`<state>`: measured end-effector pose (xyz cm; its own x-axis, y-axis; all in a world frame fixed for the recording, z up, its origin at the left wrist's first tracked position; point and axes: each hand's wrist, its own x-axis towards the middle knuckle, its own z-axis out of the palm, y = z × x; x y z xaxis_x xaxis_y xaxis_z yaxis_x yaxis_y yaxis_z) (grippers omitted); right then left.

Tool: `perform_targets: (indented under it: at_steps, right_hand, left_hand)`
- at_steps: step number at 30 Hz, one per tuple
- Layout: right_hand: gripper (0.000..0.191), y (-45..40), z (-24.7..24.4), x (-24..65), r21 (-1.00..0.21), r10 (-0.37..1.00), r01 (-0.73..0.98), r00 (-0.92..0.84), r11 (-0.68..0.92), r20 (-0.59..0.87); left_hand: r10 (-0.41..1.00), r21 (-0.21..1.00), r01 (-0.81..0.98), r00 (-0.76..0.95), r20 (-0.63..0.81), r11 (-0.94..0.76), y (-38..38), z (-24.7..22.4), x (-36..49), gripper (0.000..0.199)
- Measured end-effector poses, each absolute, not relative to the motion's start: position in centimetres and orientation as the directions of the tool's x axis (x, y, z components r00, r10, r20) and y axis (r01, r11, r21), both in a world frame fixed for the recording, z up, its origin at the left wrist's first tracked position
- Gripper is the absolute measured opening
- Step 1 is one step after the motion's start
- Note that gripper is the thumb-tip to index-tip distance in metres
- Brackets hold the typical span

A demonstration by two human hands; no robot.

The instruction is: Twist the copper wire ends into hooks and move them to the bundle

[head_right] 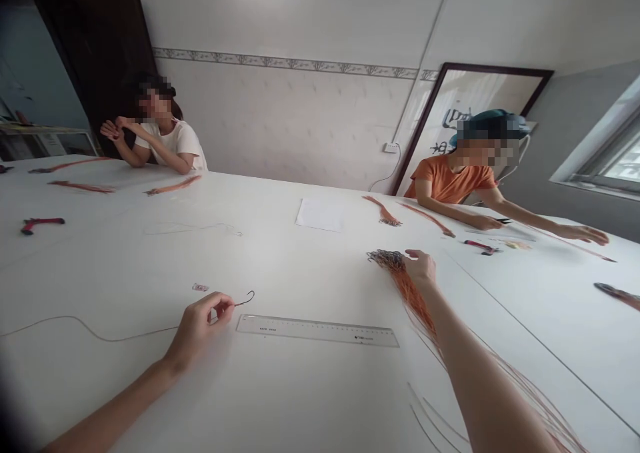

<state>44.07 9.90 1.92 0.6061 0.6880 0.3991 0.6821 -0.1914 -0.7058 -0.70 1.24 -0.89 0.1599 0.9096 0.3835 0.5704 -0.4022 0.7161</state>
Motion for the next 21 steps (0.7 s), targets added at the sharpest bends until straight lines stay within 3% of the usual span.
perform_targets:
  at_steps: [3,5,9,11,13,21]
  right_hand:
    - [0.019,10.0,2.0,40.5,-0.721,0.707,0.663,0.608,-0.201,0.361]
    - [0.021,9.5,1.9,36.6,-0.73,0.793,0.671,0.512,-0.129,0.331]
    - [0.018,6.1,1.4,26.9,-0.763,0.968,0.638,0.112,0.102,0.224]
    - [0.018,4.0,1.2,22.6,-0.757,0.958,0.588,-0.168,0.286,0.232]
    - [0.019,2.3,1.0,19.5,-0.726,0.924,0.574,-0.29,0.378,0.251]
    - [0.017,1.9,-1.2,16.7,-0.717,0.947,0.62,-0.218,0.32,0.234]
  left_hand:
    - [0.925,0.747,0.55,0.159,0.346,-0.374,1.2,-0.6,-0.6,0.015]
    - [0.925,0.75,0.544,0.168,0.342,-0.376,1.2,-0.6,-0.5,0.015]
    - [0.919,0.73,0.561,0.192,0.344,-0.391,1.3,-0.8,-0.6,0.014]
    - [0.912,0.715,0.567,0.213,0.351,-0.408,1.4,-1.0,-0.6,0.014]
    - [0.901,0.697,0.573,0.234,0.365,-0.431,1.4,-1.1,-0.7,0.014]
    - [0.89,0.666,0.591,0.281,0.36,-0.455,2.1,-1.2,-0.5,0.014]
